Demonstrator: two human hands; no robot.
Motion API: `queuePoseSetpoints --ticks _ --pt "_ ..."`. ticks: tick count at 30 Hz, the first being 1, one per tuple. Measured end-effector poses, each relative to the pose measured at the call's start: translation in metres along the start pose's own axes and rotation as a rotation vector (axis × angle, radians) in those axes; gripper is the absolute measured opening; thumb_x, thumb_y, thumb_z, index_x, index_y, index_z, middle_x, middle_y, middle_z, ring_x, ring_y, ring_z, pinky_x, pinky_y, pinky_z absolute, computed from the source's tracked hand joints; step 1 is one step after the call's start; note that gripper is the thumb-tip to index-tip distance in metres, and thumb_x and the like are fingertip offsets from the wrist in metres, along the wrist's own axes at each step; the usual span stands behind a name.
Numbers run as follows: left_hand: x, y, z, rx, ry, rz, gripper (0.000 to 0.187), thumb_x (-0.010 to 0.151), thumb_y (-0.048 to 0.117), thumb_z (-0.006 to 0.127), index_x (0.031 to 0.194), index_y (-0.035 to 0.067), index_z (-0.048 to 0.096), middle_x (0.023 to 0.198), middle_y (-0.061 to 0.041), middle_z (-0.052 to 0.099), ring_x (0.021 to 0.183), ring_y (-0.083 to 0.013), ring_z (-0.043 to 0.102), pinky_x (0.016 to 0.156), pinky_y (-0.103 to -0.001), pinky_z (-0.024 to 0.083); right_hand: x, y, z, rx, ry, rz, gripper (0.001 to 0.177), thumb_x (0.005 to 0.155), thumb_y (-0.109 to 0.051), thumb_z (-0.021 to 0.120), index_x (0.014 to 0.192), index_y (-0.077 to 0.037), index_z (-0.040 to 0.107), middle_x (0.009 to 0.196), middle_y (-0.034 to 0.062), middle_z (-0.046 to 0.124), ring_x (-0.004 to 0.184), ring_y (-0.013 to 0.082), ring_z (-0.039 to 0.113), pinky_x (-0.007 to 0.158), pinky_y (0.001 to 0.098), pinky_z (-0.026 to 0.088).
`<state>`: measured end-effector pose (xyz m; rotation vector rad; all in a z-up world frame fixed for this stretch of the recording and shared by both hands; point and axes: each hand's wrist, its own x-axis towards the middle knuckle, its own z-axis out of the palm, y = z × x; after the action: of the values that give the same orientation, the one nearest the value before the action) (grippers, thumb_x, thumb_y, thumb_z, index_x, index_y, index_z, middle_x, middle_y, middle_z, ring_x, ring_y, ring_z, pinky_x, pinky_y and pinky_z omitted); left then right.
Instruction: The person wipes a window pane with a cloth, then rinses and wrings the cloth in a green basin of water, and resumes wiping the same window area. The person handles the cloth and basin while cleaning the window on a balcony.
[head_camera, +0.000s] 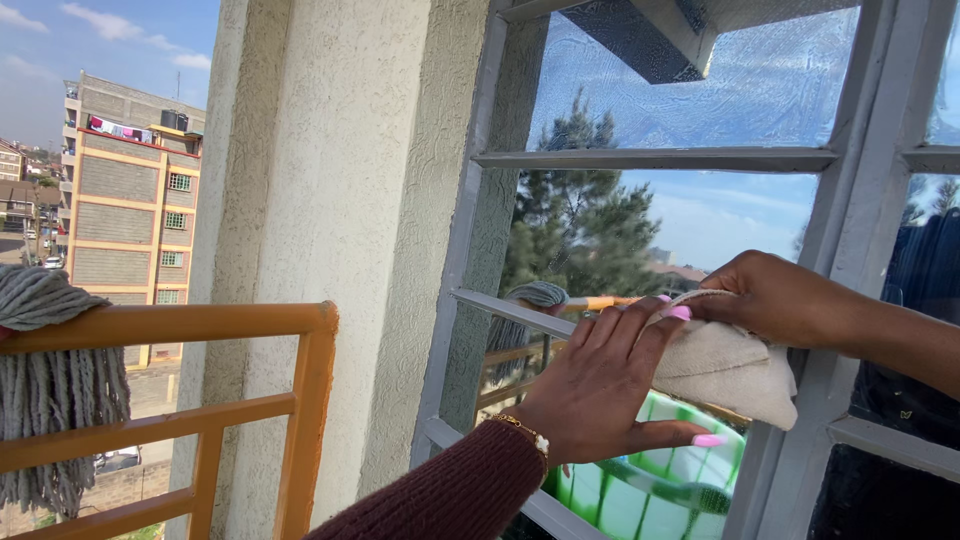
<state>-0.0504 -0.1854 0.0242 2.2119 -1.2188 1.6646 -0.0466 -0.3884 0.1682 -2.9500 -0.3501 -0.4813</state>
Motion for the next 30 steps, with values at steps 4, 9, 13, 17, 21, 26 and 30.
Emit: queuePoseSetpoints --ticks 4,9,13,17,21,26,30 --pt "0.016 0.002 -0.005 -0.272 0.047 -0.278 0.117 0.088 0.076 0.054 0.161 -0.012 0.028 0.152 -0.030 0.041 0.139 -0.0428 0.044 0.115 -0.059 0.035 -0.012 -0.006 -0.002 0.479 0.097 0.143 0.046 0.103 -0.044 0.059 0.108 -0.002 0.078 0.077 0.0179 0.079 0.064 0.0228 0.070 0.060 0.0404 0.057" --pt "0.035 -0.003 -0.013 -0.912 0.017 -0.660 0.097 0.075 0.046 0.076 0.148 -0.005 0.039 0.114 -0.020 0.070 0.090 -0.0288 0.077 0.074 -0.041 0.065 -0.030 -0.011 -0.003 0.898 0.171 0.201 0.052 0.107 -0.043 0.053 0.124 0.003 0.071 0.089 0.0186 0.076 0.069 0.0254 0.071 0.062 0.0446 0.060" --pt "0.050 -0.009 -0.005 -1.333 0.195 -0.579 0.065 0.089 0.025 0.080 0.135 -0.011 0.051 0.094 -0.014 0.075 0.083 -0.0170 0.076 0.070 -0.028 0.064 -0.043 -0.014 0.001 1.025 0.219 0.264 0.050 0.110 -0.040 0.048 0.126 0.004 0.065 0.096 0.0188 0.074 0.077 0.0244 0.073 0.069 0.0434 0.062" --pt "0.068 -0.012 -0.006 -1.376 0.254 -0.630 0.055 0.086 0.018 0.080 0.126 -0.008 0.054 0.088 -0.012 0.073 0.075 -0.0166 0.074 0.063 -0.030 0.062 -0.044 -0.006 0.002 0.938 0.257 0.193 0.046 0.111 -0.034 0.045 0.127 0.004 0.067 0.098 0.0249 0.077 0.080 0.0320 0.075 0.070 0.0482 0.063" --pt "0.086 -0.008 -0.010 -0.979 0.257 -0.660 0.044 0.083 0.018 0.083 0.117 0.000 0.062 0.079 -0.009 0.071 0.066 -0.0133 0.068 0.054 -0.029 0.054 -0.048 -0.004 0.007 0.747 0.440 0.156 0.035 0.109 -0.022 0.054 0.131 0.002 0.066 0.101 0.0228 0.075 0.090 0.0348 0.075 0.082 0.0510 0.060" --pt "0.109 -0.002 0.006 -0.825 0.282 -0.586 0.034 0.076 0.013 0.088 0.102 0.001 0.068 0.073 -0.008 0.068 0.060 -0.0116 0.061 0.054 -0.031 0.050 -0.075 -0.010 0.039 0.187 0.924 -0.166 0.061 0.088 -0.001 0.061 0.147 -0.002 0.050 0.140 0.0201 0.058 0.124 0.0351 0.060 0.102 0.0494 0.050" --pt "0.121 -0.009 0.021 -0.811 0.270 -0.574 0.032 0.079 0.010 0.084 0.106 0.004 0.069 0.076 -0.004 0.070 0.061 -0.0079 0.064 0.056 -0.030 0.055 -0.084 -0.016 0.089 0.064 1.023 -0.329 0.069 0.084 0.003 0.057 0.150 -0.008 0.042 0.156 0.0175 0.046 0.143 0.0362 0.045 0.114 0.0515 0.038"
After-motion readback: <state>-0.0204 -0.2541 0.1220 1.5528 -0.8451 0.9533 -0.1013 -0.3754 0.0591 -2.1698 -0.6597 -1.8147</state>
